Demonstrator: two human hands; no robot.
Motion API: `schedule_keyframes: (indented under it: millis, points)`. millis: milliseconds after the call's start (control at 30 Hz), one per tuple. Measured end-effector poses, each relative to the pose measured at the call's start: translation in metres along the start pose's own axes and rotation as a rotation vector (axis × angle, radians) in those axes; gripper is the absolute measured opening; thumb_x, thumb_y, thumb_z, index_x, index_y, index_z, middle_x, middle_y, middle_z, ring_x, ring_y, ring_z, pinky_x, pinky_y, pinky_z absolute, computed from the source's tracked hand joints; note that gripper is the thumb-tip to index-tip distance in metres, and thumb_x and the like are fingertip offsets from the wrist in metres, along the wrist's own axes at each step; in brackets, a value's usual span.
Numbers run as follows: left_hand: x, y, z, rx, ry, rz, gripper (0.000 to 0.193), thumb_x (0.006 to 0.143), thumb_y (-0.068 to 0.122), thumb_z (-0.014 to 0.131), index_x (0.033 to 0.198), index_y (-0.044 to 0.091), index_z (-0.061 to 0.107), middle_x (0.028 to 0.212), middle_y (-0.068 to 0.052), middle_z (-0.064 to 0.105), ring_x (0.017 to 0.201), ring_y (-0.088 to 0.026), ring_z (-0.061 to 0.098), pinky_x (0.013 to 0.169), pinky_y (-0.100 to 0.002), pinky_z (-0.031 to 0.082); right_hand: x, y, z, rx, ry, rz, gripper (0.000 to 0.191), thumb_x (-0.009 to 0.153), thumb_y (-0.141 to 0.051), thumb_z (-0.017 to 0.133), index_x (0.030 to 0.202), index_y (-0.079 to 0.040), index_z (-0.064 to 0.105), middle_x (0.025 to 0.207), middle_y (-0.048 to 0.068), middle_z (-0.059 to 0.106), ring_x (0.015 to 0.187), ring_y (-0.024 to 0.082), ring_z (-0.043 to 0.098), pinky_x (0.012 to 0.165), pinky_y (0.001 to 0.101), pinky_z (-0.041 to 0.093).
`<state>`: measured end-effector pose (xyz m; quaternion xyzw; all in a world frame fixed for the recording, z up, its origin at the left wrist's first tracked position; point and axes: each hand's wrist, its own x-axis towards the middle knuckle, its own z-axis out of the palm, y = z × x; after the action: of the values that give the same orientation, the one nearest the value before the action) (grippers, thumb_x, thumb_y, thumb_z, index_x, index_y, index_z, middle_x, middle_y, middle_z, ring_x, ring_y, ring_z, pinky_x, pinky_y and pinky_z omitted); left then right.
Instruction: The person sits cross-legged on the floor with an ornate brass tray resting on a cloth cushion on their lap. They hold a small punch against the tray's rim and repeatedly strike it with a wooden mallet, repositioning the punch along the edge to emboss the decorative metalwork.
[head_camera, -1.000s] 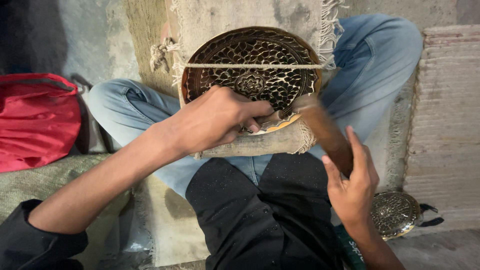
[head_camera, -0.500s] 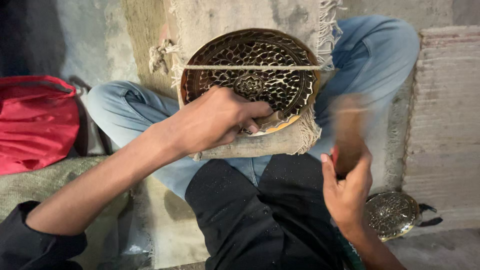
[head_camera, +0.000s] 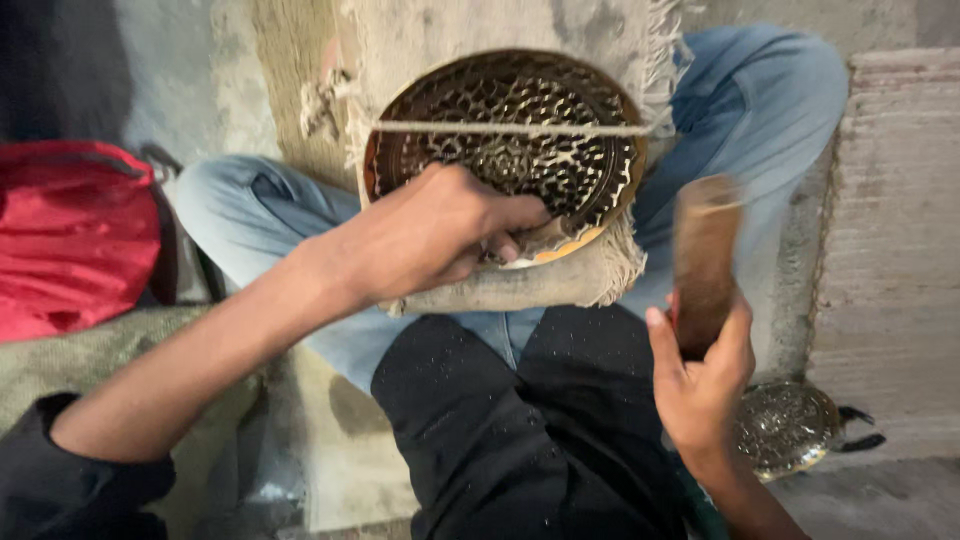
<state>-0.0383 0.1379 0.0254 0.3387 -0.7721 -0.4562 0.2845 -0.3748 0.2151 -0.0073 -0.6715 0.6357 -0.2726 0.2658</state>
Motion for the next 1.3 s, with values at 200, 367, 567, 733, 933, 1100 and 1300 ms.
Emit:
schedule_keyframes:
  millis: [200, 367, 567, 733, 933, 1100, 1300]
  points:
    - [-0.002, 0.006, 0.000, 0.022, 0.004, -0.032, 0.043, 0.066, -0.013, 0.059, 0.108, -0.003, 0.062, 0.087, -0.019, 0.074, 0.095, -0.028, 0.078, 0.074, -0.042, 0.059, 0.003, 0.005, -0.006, 0.064, -0.001, -0.027, 0.059, 0.097, -0.006, 0.076, 0.146, 0.004, 0.045, 0.113, 0.010, 0.067, 0.101, 0.015, 0.065, 0.091, 0.0295, 0.055]
    - [-0.004, 0.009, 0.000, 0.021, 0.033, -0.023, 0.047, 0.063, -0.013, 0.060, 0.110, -0.004, 0.061, 0.090, -0.020, 0.074, 0.095, -0.029, 0.077, 0.074, -0.042, 0.058, 0.011, -0.011, -0.010, 0.063, -0.025, -0.025, 0.064, 0.096, -0.005, 0.076, 0.151, 0.003, 0.045, 0.117, 0.011, 0.067, 0.103, 0.017, 0.066, 0.093, 0.0311, 0.056]
    - [-0.003, 0.006, 0.001, 0.024, 0.022, -0.045, 0.047, 0.066, -0.015, 0.056, 0.111, -0.003, 0.063, 0.090, -0.020, 0.074, 0.093, -0.026, 0.079, 0.075, -0.040, 0.060, 0.016, -0.020, -0.012, -0.226, -0.066, -0.261, 0.067, 0.091, -0.002, 0.077, 0.149, 0.004, 0.046, 0.129, 0.024, 0.064, 0.117, 0.031, 0.066, 0.097, 0.0388, 0.055]
    - [-0.003, 0.003, 0.002, 0.068, 0.028, -0.061, 0.046, 0.066, -0.014, 0.057, 0.110, -0.004, 0.063, 0.085, -0.020, 0.074, 0.093, -0.028, 0.078, 0.076, -0.041, 0.059, 0.014, -0.016, -0.005, 0.000, -0.057, -0.060, 0.068, 0.096, -0.007, 0.075, 0.154, 0.004, 0.042, 0.115, 0.016, 0.065, 0.101, 0.023, 0.066, 0.092, 0.0350, 0.055]
    - [-0.004, 0.003, 0.003, 0.071, 0.043, -0.058, 0.046, 0.068, -0.013, 0.058, 0.112, -0.003, 0.064, 0.084, -0.018, 0.075, 0.090, -0.029, 0.077, 0.075, -0.041, 0.059, 0.013, -0.016, -0.004, -0.182, -0.047, -0.245, 0.068, 0.092, -0.001, 0.075, 0.150, 0.007, 0.041, 0.113, 0.021, 0.063, 0.102, 0.029, 0.065, 0.089, 0.0375, 0.054]
    - [-0.004, 0.003, 0.003, 0.068, 0.043, -0.036, 0.040, 0.070, -0.012, 0.060, 0.108, -0.003, 0.063, 0.085, -0.018, 0.074, 0.091, -0.030, 0.077, 0.074, -0.043, 0.058, 0.013, -0.017, -0.005, -0.393, -0.128, -0.244, 0.069, 0.088, 0.004, 0.074, 0.152, -0.001, 0.049, 0.117, 0.021, 0.064, 0.108, 0.031, 0.068, 0.092, 0.0381, 0.056]
    - [-0.003, 0.002, 0.002, 0.063, 0.025, -0.023, 0.038, 0.070, -0.012, 0.057, 0.106, -0.003, 0.061, 0.086, -0.019, 0.074, 0.091, -0.031, 0.077, 0.072, -0.044, 0.058, 0.009, -0.018, -0.005, -0.353, -0.125, -0.245, 0.065, 0.088, 0.007, 0.073, 0.148, -0.002, 0.050, 0.119, 0.022, 0.064, 0.111, 0.032, 0.067, 0.093, 0.0401, 0.055]
